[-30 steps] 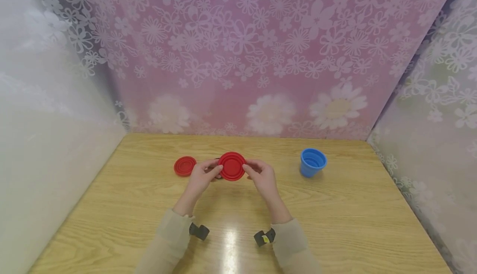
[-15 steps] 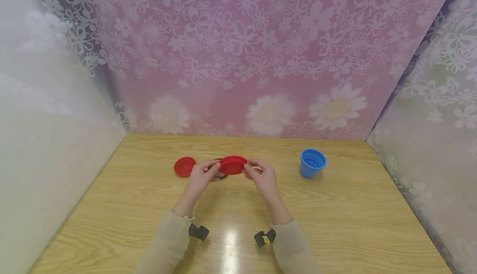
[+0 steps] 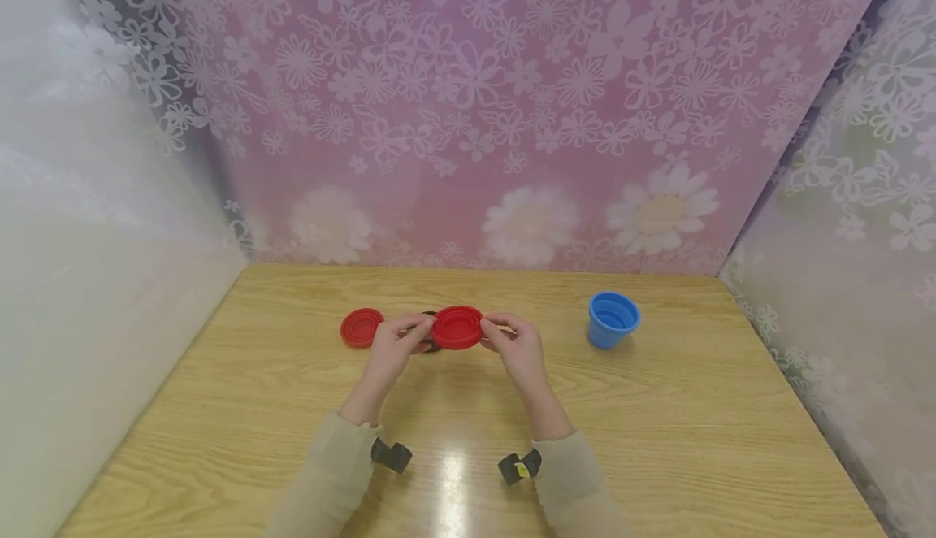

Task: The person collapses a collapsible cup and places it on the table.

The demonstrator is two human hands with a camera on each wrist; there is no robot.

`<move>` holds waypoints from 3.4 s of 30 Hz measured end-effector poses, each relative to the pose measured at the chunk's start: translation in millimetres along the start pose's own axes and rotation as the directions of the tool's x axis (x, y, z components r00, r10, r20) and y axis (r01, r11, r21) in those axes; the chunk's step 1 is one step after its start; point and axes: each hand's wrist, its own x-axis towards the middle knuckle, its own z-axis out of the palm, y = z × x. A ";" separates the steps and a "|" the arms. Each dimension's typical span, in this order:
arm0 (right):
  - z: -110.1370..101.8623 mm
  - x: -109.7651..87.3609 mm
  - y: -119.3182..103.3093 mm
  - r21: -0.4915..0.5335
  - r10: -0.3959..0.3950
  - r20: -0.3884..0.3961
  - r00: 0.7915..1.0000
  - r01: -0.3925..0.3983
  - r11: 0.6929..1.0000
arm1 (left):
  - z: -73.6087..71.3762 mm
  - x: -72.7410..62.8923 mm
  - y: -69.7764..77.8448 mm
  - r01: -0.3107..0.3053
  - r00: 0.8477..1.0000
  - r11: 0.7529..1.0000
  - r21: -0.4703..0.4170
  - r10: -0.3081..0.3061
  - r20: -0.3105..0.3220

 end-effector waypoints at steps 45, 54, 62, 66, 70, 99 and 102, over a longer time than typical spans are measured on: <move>-56.0 66.0 44.6 -0.149 0.392 -0.173 0.904 -0.417 0.897 | 60.5 79.1 -85.6 0.299 0.941 0.952 0.059 -0.284 -0.186; -58.3 71.1 57.9 -0.187 0.367 -0.187 0.911 -0.400 0.897 | 63.5 80.1 -86.9 0.321 0.943 0.901 0.291 -0.276 -0.187; -56.1 69.9 57.0 -0.250 0.359 -0.201 0.912 -0.402 0.881 | 63.0 80.3 -86.7 0.355 0.935 0.870 0.342 -0.324 -0.145; -56.4 70.3 58.8 -0.280 0.370 -0.197 0.908 -0.413 0.866 | 64.1 79.7 -86.3 0.351 0.936 0.862 0.365 -0.325 -0.132; -57.3 71.6 60.2 -0.316 0.375 -0.182 0.909 -0.415 0.853 | 64.6 80.9 -87.7 0.346 0.938 0.853 0.390 -0.316 -0.140; -114.6 12.1 26.9 -0.475 0.202 -0.108 0.973 -0.229 0.849 | 93.0 83.4 -81.1 0.088 0.985 0.899 0.429 -0.142 0.095; -129.1 6.0 22.7 -0.439 0.172 -0.117 0.978 -0.206 0.875 | 105.6 85.7 -77.4 0.078 0.981 0.905 0.418 -0.145 0.130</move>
